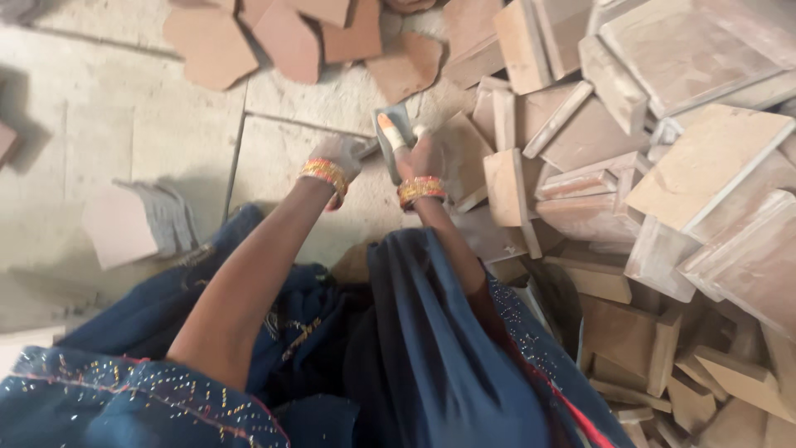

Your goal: The person smooths the edges of small stone pieces using a sanding block. They pick up each piece, rub its edges against the block, and place it back on the floor among other pieces.

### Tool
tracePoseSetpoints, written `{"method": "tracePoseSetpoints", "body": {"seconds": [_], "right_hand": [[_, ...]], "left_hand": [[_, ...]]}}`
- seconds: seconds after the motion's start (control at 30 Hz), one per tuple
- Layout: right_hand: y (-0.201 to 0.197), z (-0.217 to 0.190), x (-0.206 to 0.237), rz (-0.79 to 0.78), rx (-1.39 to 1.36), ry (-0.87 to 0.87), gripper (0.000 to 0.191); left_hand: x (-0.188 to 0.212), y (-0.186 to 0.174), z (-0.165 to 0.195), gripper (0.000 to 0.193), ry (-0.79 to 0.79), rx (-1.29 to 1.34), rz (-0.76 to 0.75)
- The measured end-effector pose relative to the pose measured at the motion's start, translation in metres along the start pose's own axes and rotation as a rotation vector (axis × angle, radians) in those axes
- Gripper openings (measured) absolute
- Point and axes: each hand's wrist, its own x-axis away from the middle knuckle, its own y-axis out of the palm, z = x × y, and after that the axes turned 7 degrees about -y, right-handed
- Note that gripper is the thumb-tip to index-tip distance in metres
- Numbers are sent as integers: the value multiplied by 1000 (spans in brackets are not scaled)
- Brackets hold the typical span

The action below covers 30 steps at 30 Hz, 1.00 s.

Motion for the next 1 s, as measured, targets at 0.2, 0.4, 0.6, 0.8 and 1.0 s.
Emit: {"method": "tracePoseSetpoints", "body": {"seconds": [0.2, 0.4, 0.6, 0.8, 1.0], "right_hand": [[-4, -10, 17, -106, 263, 55, 44], [3, -20, 10, -11, 381, -29, 33], [7, -25, -24, -53, 446, -20, 27], [-1, 20, 31, 10, 441, 3, 29], [-29, 36, 28, 102, 181, -93, 31]], "left_hand": [[5, -7, 9, 25, -206, 24, 1], [4, 6, 11, 20, -172, 41, 34], [-3, 17, 16, 18, -210, 233, 31], [-14, 8, 18, 24, -208, 254, -2], [-16, 14, 20, 17, -198, 294, 77]]}}
